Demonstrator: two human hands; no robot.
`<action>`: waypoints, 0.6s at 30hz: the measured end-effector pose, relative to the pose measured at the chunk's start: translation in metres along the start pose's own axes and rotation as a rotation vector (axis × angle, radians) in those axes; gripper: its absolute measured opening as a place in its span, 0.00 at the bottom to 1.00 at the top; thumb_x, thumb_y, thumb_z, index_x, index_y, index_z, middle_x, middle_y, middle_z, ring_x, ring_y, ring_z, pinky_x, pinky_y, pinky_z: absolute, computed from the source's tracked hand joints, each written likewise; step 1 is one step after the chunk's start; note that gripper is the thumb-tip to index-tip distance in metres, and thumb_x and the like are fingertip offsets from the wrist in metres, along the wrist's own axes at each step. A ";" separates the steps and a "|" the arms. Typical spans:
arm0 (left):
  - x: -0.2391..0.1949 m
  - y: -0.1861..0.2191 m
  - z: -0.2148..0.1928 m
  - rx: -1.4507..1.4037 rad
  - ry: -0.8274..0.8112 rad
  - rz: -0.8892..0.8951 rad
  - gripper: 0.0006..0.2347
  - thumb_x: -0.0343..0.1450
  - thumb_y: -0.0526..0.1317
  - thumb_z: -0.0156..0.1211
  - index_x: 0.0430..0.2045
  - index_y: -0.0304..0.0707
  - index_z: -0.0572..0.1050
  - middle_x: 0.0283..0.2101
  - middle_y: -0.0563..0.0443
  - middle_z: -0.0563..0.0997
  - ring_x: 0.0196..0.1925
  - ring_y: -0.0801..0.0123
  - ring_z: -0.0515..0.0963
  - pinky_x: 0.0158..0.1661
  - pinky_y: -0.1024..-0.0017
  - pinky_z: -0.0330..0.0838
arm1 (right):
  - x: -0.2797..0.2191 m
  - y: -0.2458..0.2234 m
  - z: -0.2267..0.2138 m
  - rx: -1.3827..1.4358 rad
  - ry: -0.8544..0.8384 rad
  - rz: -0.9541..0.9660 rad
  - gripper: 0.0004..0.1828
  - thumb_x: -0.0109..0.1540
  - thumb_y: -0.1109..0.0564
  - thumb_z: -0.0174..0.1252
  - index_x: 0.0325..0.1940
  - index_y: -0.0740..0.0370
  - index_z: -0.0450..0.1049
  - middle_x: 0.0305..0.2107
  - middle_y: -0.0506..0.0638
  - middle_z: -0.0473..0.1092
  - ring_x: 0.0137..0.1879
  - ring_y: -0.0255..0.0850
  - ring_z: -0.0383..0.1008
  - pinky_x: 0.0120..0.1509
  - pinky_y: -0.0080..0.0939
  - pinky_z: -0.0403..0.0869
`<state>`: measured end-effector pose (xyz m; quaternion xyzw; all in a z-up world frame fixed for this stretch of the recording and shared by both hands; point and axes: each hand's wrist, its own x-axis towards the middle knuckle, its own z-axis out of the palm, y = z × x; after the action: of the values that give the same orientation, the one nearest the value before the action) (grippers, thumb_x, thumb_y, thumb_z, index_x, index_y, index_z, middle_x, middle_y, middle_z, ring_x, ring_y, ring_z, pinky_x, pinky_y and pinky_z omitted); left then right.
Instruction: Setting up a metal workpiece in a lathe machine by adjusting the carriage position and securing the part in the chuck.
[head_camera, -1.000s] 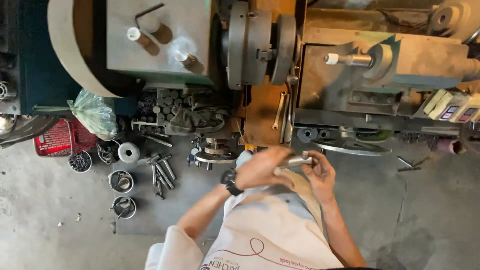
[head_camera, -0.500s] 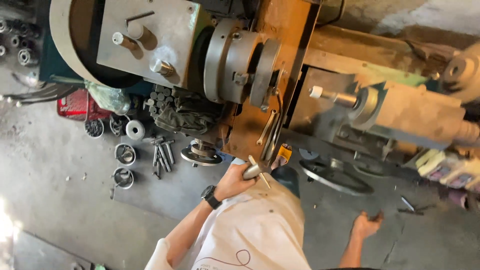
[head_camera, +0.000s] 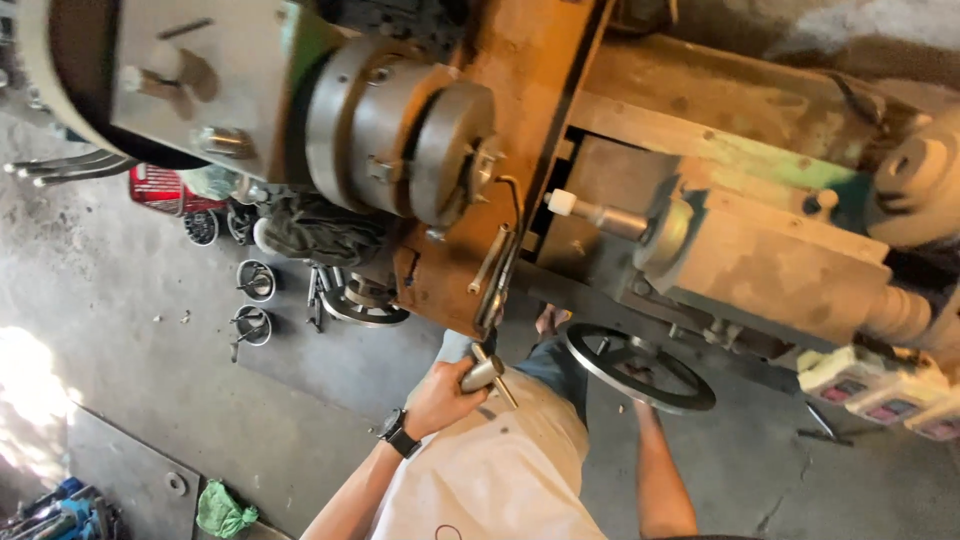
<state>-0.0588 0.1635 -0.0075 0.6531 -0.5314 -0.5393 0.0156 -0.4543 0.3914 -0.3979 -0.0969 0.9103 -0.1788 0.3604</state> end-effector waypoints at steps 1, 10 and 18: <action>0.001 -0.004 0.004 -0.001 -0.013 0.000 0.10 0.54 0.42 0.64 0.15 0.39 0.69 0.16 0.40 0.73 0.21 0.61 0.75 0.22 0.71 0.67 | -0.002 -0.001 -0.008 0.004 -0.006 0.008 0.34 0.55 0.56 0.58 0.61 0.64 0.53 0.53 0.63 0.60 0.59 0.56 0.60 0.62 0.53 0.61; -0.003 -0.005 0.015 -0.065 0.076 0.025 0.07 0.54 0.37 0.63 0.14 0.35 0.71 0.14 0.40 0.74 0.20 0.57 0.77 0.21 0.70 0.68 | -0.052 -0.061 -0.044 0.063 -0.093 0.053 0.28 0.57 0.52 0.54 0.59 0.60 0.55 0.52 0.60 0.62 0.58 0.55 0.61 0.61 0.53 0.61; 0.000 -0.005 0.026 -0.077 0.034 0.049 0.08 0.53 0.37 0.64 0.13 0.34 0.70 0.13 0.40 0.73 0.18 0.61 0.75 0.21 0.70 0.67 | -0.037 -0.077 -0.047 0.131 -0.175 0.047 0.24 0.59 0.49 0.50 0.57 0.57 0.57 0.51 0.56 0.63 0.56 0.54 0.62 0.61 0.54 0.62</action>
<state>-0.0745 0.1799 -0.0214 0.6478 -0.5259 -0.5476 0.0628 -0.4566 0.3445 -0.3126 -0.0670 0.8638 -0.2204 0.4481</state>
